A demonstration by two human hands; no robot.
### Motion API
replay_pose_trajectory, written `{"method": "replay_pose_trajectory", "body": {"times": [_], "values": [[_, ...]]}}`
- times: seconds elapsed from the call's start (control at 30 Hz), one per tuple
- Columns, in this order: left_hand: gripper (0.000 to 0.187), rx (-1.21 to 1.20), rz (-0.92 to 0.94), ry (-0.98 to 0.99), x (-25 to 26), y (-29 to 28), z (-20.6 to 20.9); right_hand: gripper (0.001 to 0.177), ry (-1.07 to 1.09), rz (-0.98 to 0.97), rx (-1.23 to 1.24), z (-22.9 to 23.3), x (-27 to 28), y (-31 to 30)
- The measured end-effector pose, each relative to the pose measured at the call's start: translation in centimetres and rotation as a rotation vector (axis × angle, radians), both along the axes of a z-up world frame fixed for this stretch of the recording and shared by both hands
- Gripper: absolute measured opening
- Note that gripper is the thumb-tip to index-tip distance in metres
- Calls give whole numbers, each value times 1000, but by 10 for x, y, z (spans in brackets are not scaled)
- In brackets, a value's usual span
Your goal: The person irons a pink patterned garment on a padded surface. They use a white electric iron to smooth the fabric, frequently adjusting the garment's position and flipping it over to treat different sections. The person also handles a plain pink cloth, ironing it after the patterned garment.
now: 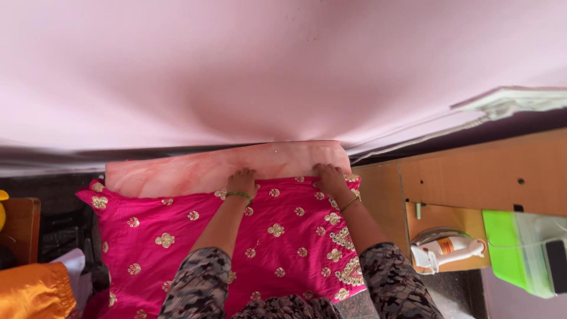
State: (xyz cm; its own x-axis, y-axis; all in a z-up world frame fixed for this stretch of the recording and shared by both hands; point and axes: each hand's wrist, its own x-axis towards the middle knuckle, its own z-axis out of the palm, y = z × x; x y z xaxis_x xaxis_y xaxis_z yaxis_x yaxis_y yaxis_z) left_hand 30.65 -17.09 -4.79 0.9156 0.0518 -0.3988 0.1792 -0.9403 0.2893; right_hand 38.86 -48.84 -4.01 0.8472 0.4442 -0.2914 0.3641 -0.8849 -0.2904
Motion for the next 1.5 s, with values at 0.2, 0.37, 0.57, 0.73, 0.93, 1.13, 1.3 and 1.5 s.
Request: {"method": "replay_pose_trajectory", "body": {"times": [0.2, 0.37, 0.57, 0.73, 0.93, 1.13, 1.3, 1.5], "values": [[13, 70, -228, -116, -10, -7, -1, 15, -234, 287, 142, -4, -26, -20], [36, 83, -242, -487, -36, 8, -2, 26, -385, 317, 307, -5, -47, -29], [22, 122, -449, -397, -35, 4, 6, 15, -416, 379, 361, 16, -54, -31], [30, 37, -694, -473, -45, 24, 19, 17, -280, 395, 366, 23, -33, -36], [32, 243, -553, 54, -17, 62, 73, 40, 342, 229, 35, 16, 33, -48], [25, 135, -490, -62, 15, 79, 52, 34, 551, -31, 173, -3, 70, -61], [21, 103, -170, 33, 29, 62, 10, 41, 418, -138, 199, -28, 79, -67], [21, 98, 176, 154, 35, 44, -15, 41, 407, -322, 128, -38, 77, -64]]}}
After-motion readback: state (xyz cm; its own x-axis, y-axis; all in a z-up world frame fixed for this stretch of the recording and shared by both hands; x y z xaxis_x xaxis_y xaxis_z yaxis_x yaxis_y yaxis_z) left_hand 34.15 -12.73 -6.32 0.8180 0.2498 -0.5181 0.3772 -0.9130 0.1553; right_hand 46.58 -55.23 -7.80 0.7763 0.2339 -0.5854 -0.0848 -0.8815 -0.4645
